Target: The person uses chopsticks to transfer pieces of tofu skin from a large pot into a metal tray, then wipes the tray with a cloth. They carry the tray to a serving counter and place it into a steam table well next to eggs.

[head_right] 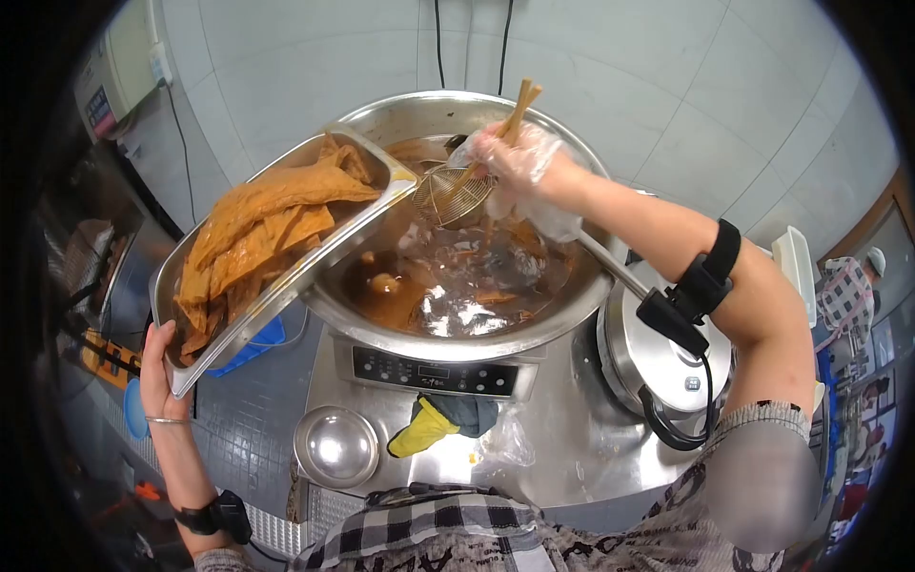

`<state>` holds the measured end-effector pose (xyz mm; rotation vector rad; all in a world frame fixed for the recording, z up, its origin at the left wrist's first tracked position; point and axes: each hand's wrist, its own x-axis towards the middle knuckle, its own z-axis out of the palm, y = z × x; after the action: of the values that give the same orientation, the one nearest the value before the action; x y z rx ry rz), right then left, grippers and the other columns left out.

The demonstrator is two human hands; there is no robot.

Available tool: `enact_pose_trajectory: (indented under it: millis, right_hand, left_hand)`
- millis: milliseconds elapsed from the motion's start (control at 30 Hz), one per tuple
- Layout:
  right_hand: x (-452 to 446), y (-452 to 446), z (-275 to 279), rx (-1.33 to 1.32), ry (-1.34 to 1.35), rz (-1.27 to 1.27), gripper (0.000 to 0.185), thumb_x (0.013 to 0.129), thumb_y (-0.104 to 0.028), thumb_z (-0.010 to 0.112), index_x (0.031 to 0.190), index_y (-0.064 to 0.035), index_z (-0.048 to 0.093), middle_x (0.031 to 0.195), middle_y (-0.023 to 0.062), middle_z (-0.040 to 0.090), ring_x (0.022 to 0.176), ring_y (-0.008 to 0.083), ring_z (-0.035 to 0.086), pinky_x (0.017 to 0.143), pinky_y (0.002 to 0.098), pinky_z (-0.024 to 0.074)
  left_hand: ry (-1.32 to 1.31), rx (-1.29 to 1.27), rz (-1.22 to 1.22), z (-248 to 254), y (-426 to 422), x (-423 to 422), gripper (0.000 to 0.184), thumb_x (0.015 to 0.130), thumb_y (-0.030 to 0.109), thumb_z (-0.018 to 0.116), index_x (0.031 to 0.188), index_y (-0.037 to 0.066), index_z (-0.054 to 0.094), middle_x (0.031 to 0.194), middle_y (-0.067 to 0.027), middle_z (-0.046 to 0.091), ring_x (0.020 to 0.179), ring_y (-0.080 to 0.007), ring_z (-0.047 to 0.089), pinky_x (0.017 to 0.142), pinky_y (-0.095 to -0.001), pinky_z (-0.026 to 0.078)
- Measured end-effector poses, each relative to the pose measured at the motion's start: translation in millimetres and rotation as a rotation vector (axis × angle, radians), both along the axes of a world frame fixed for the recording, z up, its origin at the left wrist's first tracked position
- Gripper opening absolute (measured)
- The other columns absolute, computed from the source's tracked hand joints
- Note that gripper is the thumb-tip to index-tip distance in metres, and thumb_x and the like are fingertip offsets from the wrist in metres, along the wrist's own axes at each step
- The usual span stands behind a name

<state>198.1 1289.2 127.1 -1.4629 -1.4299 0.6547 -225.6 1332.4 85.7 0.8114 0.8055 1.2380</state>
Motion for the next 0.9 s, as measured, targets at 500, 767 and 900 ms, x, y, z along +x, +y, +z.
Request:
enact_pose_trajectory:
  millis: [500,767,900]
  right_hand:
    - [-55.8,-9.2,-49.2,-0.170,-0.387,-0.233,0.020,0.085,-0.022,0.043,0.086,-0.0036,0.051,0.064,0.0036,0.050,0.054,0.0126,0.049,0.049,0.0267,0.0456]
    - [-54.9,-59.4,-36.3,0.171,0.136,-0.561,0.027,0.081,-0.025,0.050,0.090,0.0000,0.051,0.076,0.0069,0.055,0.057,0.0147,0.055,0.050,0.0270,0.0484]
    - [-46.8,-89.0,-31.5,0.277,0.234,-0.602,0.025,0.081,-0.021,0.050,0.088,0.0021,0.051,0.071,0.0079,0.056,0.052,0.0148,0.056,0.047,0.0243,0.0487]
  left_hand:
    - [-0.121,0.028,-0.123,-13.3,13.3,-12.7,0.019,0.079,0.003,0.048,0.098,0.000,0.046,0.098,-0.0113,0.054,0.087,-0.0190,0.055,0.077,-0.0287,0.046]
    - [-0.170,0.046,-0.118,-15.8,12.1,-11.8,0.015,0.077,0.003,0.051,0.092,0.001,0.049,0.091,-0.0090,0.056,0.083,-0.0178,0.056,0.074,-0.0282,0.047]
    - [-0.171,0.061,-0.085,-18.4,12.7,-11.1,0.014,0.077,0.003,0.052,0.090,0.001,0.050,0.090,-0.0084,0.056,0.082,-0.0173,0.056,0.072,-0.0275,0.047]
